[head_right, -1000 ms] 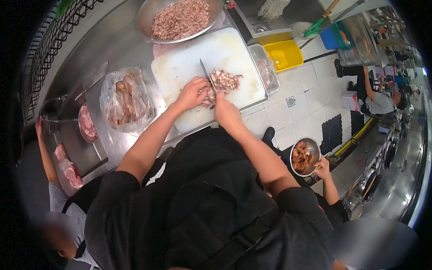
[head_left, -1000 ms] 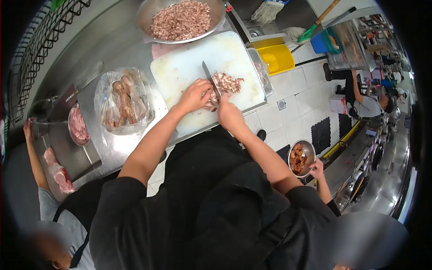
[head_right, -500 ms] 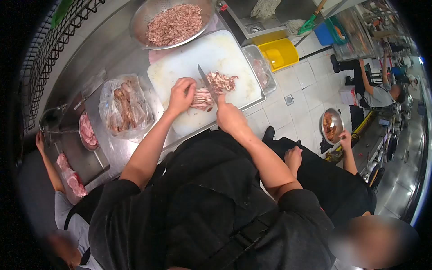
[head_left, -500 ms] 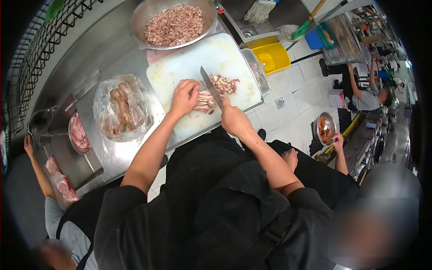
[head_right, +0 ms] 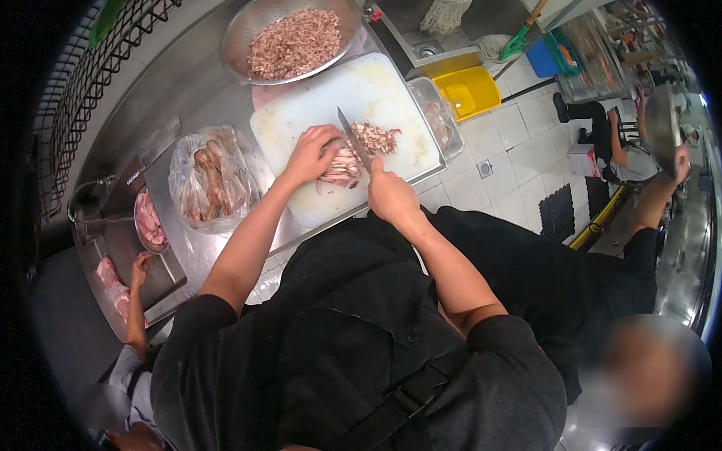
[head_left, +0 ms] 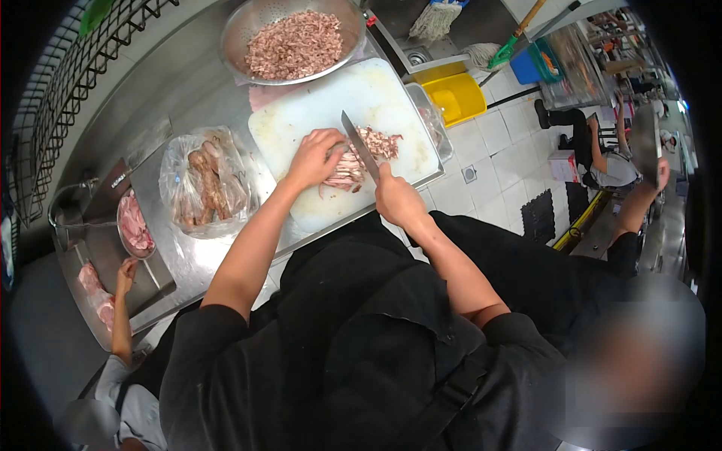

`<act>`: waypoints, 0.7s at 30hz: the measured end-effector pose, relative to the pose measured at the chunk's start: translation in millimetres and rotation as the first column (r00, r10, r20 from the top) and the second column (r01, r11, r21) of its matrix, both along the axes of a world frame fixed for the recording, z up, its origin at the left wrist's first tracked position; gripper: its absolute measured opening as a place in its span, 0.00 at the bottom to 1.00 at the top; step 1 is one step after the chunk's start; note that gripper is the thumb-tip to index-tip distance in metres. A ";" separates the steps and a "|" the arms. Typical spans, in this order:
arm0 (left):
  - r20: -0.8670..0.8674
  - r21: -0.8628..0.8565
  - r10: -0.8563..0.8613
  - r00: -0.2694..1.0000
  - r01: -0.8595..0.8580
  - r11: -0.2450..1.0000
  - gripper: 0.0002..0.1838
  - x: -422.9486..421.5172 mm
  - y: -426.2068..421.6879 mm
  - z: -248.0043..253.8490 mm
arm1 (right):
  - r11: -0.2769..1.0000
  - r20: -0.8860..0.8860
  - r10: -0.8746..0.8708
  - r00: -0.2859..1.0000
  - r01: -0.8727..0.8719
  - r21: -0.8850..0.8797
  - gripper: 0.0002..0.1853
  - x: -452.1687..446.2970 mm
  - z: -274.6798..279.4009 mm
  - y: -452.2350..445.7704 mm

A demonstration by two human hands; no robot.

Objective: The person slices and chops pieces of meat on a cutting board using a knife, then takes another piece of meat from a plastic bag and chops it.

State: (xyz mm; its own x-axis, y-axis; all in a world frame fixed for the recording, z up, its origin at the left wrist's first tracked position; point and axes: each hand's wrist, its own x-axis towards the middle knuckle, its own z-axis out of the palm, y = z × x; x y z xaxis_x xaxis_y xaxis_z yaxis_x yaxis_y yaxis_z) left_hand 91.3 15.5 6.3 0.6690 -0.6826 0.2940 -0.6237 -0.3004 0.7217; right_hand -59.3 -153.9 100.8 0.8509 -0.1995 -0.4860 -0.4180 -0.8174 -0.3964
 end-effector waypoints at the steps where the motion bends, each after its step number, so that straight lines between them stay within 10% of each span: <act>1: 0.001 0.076 -0.080 0.997 0.079 0.994 0.11 3.0 -4.3 -2.3 | 1.000 0.003 -0.004 1.000 0.004 -0.004 0.16 -0.4 0.4 1.1; 15: -0.142 0.036 -0.133 0.981 0.140 0.990 0.10 -18.6 0.4 -11.9 | 0.998 -0.078 0.060 0.995 -0.058 0.027 0.13 -13.9 -2.2 19.8; 21: -0.167 0.001 -0.140 0.976 0.142 0.990 0.09 -19.1 2.0 -5.1 | 0.995 0.208 -0.014 0.978 -0.006 0.098 0.12 23.0 -54.6 9.7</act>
State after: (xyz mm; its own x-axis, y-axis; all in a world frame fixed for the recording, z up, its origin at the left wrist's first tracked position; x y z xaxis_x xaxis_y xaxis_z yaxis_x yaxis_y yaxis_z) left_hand 72.2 17.5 1.2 0.6047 -0.7765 0.1771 -0.5320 -0.2284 0.8154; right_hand -36.3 -144.2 46.2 0.9348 -0.1638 -0.3150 -0.3210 -0.7690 -0.5527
